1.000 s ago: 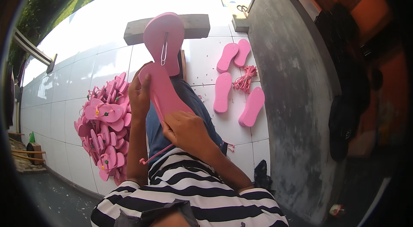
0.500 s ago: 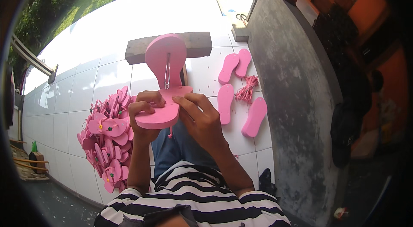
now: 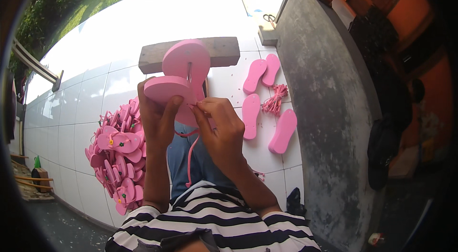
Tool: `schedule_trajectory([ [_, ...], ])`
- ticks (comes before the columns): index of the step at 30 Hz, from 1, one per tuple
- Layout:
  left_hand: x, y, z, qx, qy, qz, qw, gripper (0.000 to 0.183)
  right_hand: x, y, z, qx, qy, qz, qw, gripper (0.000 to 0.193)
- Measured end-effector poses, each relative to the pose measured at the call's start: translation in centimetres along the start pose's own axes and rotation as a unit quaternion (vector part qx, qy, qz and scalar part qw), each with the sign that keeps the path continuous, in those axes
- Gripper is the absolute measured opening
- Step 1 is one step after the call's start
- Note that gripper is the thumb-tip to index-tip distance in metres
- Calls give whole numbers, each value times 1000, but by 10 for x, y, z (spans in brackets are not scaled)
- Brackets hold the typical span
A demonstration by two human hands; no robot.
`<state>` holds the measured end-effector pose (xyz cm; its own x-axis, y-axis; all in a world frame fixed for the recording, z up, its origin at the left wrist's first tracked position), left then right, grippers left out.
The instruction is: The person assembles flip-flops by hand using a small metal hook tool to pull pink rubber straps through holes in pink foam soles while sitting on the floor, handling multiple soles from a stack and placing finished ones aside.
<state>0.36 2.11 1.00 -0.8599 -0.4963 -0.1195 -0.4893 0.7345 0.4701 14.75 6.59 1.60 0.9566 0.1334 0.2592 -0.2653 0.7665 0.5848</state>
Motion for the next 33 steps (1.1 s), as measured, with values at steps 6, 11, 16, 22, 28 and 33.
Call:
schedule_trajectory([
  [6, -1, 37, 16, -39, 228, -29, 973, 57, -23, 31, -22, -53, 16, -3, 998, 8],
  [11, 0, 58, 20, -127, 299, -70, 943, 66, -34, 40, -42, -118, 38, 9, 992, 16],
  [16, 0, 42, 16, -210, 302, -104, 924, 58, -34, 36, -36, 91, -60, -28, 994, 34],
  [22, 36, -38, 55, -199, 237, -86, 947, 11, -50, -22, -71, -144, 132, 42, 980, 32],
  [28, 14, -77, 46, -237, 329, 181, 896, 18, -71, -157, -98, -195, 205, 348, 894, 22],
  [33, -4, -94, 46, -248, 346, 304, 853, 19, -8, -156, -99, -336, 148, 279, 887, 20],
])
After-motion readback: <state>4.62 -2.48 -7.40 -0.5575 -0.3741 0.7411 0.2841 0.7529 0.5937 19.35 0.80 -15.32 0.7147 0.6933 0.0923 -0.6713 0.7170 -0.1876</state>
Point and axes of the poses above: each hand's wrist, its own y-axis towards the middle knuckle, its own x-axis out of the back of the hand, z = x × y, the point moved 6 cm from there along y, towards the middle knuckle, and after that the axes turned 2 degrees about -x, right-handed, at the moved point
